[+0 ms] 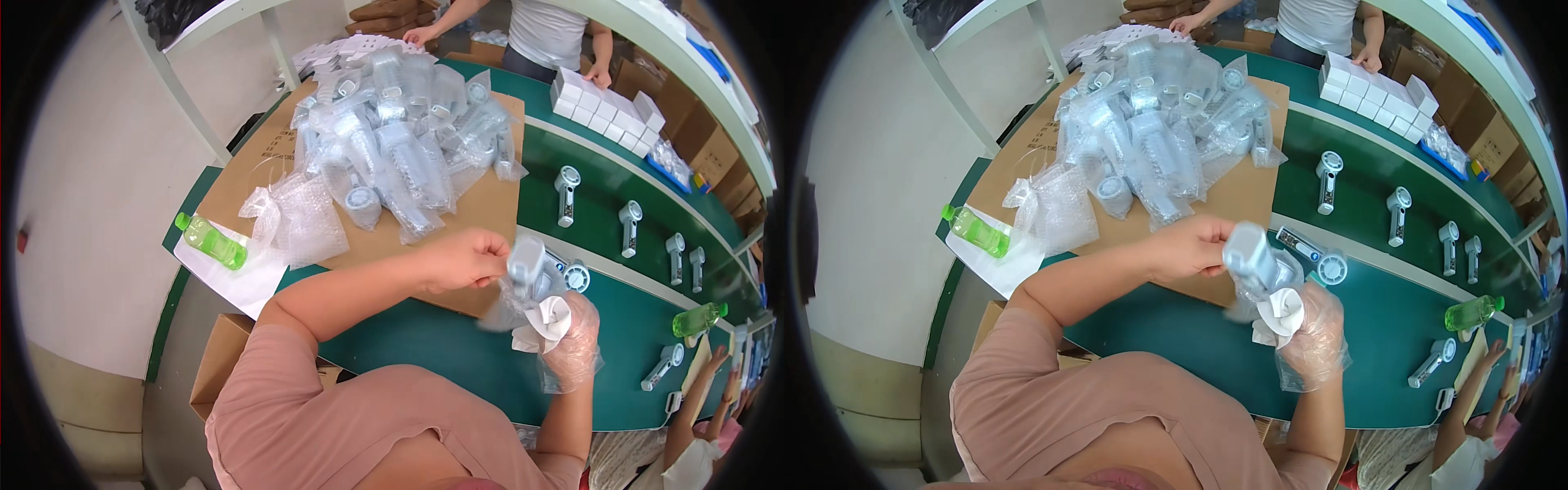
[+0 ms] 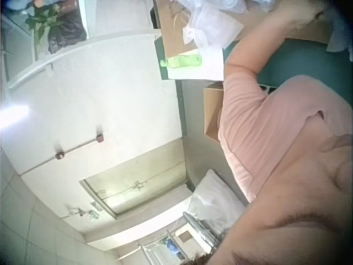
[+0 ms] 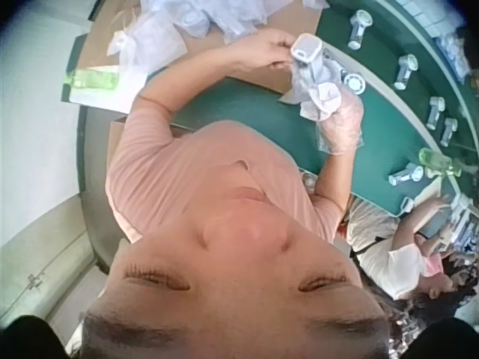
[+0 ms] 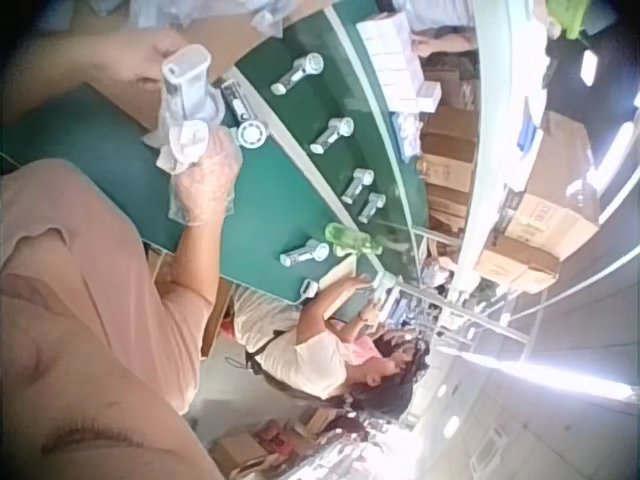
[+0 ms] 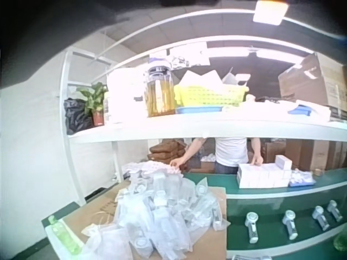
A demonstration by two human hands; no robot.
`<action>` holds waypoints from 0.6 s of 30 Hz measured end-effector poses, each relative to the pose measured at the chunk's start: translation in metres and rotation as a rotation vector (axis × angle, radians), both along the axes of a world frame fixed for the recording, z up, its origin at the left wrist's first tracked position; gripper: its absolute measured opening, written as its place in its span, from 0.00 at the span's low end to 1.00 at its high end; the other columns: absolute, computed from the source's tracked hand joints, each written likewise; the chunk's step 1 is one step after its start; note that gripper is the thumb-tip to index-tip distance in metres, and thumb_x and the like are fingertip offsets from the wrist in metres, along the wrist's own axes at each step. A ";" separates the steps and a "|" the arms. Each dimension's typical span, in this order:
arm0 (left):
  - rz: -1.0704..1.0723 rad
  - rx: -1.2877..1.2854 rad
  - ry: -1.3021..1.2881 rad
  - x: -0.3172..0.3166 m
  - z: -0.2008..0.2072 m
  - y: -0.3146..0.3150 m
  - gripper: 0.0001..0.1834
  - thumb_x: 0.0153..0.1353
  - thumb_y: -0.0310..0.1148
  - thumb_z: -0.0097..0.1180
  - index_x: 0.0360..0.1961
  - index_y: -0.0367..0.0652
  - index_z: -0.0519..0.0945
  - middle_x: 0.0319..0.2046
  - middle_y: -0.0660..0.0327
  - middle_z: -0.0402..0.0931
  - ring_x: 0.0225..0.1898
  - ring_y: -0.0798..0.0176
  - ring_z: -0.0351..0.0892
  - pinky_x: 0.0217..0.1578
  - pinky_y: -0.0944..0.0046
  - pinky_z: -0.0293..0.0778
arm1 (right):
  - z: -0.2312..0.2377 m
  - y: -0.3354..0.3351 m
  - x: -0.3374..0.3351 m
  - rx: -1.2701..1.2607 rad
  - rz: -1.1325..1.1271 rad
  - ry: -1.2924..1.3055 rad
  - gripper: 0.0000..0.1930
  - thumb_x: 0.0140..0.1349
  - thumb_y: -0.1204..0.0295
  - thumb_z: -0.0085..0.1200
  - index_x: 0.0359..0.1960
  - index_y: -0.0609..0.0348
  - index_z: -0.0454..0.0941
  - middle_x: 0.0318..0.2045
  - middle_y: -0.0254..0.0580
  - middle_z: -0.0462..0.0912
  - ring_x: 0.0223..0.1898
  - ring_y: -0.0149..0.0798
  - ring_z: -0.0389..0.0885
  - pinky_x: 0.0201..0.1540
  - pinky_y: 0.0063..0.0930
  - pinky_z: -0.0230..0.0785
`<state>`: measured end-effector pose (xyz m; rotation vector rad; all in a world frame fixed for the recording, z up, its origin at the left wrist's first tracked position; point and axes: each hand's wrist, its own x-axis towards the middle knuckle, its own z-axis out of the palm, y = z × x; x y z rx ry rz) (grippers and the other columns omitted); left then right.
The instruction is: The person unwraps small electronic devices from bubble wrap and wipes them with a white cloth and green liquid. They place the cleaned units on the green table and repeat the process for multiple devices.
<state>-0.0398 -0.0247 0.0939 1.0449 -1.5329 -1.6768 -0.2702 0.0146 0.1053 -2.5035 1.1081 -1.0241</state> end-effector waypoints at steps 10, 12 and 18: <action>-0.086 -0.117 0.023 -0.001 0.028 0.017 0.08 0.65 0.31 0.50 0.29 0.41 0.73 0.23 0.71 0.68 0.23 0.78 0.63 0.24 0.75 0.59 | 0.023 0.009 -0.002 0.005 0.238 -0.112 0.17 0.35 0.67 0.68 0.31 0.49 0.79 0.20 0.36 0.70 0.19 0.42 0.70 0.21 0.35 0.61; -0.110 -0.068 0.002 0.001 0.036 0.015 0.08 0.66 0.30 0.48 0.28 0.41 0.72 0.23 0.72 0.67 0.24 0.79 0.63 0.25 0.75 0.60 | 0.011 0.007 -0.002 0.018 0.333 -0.185 0.16 0.37 0.66 0.66 0.32 0.49 0.79 0.20 0.36 0.70 0.19 0.42 0.71 0.21 0.35 0.62; -0.156 -0.110 -0.149 -0.029 0.052 0.003 0.08 0.65 0.29 0.45 0.29 0.40 0.72 0.22 0.73 0.65 0.27 0.79 0.62 0.28 0.74 0.61 | 0.003 0.003 -0.016 0.192 0.344 -0.211 0.15 0.41 0.68 0.61 0.34 0.53 0.79 0.21 0.37 0.70 0.23 0.43 0.73 0.24 0.34 0.66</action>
